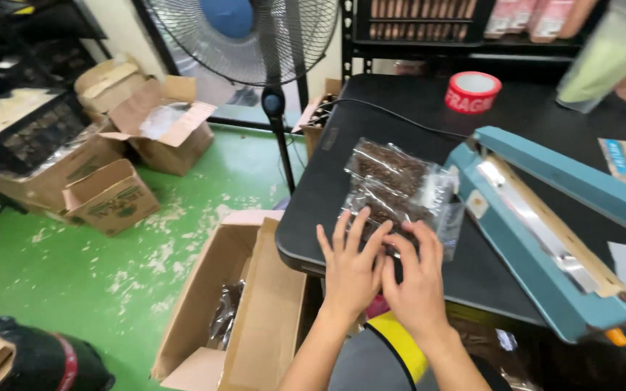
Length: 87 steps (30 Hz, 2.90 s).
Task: Sealing small plastic bags of granules using a heat sealer and packing them into a cardboard box.
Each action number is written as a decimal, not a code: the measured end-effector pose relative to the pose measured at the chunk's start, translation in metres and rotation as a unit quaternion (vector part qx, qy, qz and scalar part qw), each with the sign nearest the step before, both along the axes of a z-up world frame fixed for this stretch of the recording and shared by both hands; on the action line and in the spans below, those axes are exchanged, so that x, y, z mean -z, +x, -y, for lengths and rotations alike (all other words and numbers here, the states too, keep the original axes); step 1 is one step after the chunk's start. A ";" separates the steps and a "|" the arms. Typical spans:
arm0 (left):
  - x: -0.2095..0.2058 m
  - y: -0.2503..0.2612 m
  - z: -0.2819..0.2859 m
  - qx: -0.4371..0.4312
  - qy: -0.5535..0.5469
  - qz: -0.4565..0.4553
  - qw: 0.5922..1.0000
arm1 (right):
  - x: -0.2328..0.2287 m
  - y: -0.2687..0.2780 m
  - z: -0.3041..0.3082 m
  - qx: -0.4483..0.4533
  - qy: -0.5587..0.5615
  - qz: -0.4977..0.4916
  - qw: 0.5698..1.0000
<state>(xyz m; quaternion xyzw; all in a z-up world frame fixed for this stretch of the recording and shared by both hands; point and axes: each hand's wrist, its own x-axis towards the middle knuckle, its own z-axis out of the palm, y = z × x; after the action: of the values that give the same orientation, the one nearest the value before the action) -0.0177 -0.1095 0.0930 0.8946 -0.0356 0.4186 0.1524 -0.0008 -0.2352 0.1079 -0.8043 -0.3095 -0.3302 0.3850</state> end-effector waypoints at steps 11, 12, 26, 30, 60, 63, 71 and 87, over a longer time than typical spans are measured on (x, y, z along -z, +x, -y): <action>-0.048 -0.028 0.093 0.259 -0.071 0.052 0.962 | -0.030 -0.059 0.147 -0.064 -0.032 -0.215 0.974; -0.055 -0.038 0.110 0.395 -0.083 0.063 0.913 | -0.026 -0.072 0.174 -0.061 -0.048 -0.180 0.981; 0.086 -0.161 0.505 0.668 0.164 -0.300 0.661 | 0.189 -0.312 0.684 0.369 -0.143 -0.649 0.649; 0.057 -0.160 0.491 0.668 0.156 -0.371 0.625 | 0.230 -0.322 0.684 0.298 -0.215 -0.693 0.620; 0.000 -0.107 0.206 0.681 -0.496 -0.488 0.228 | -0.006 -0.236 0.326 0.134 0.276 -0.278 0.910; -0.006 -0.103 0.170 0.651 -0.462 -0.536 0.275 | -0.030 -0.206 0.292 0.090 0.192 -0.431 0.877; -0.003 -0.090 0.103 0.659 -0.271 -0.457 0.533 | -0.102 -0.141 0.204 -0.128 0.012 -0.439 0.889; -0.009 0.033 -0.023 0.081 0.254 -0.100 0.959 | -0.047 -0.111 0.173 0.079 -0.076 -0.539 0.835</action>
<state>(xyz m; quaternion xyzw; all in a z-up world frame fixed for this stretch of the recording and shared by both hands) 0.0157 -0.0865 0.1016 0.9352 -0.1974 0.2908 -0.0440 -0.1119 -0.4080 0.1546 -0.9035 -0.0122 0.1505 0.4012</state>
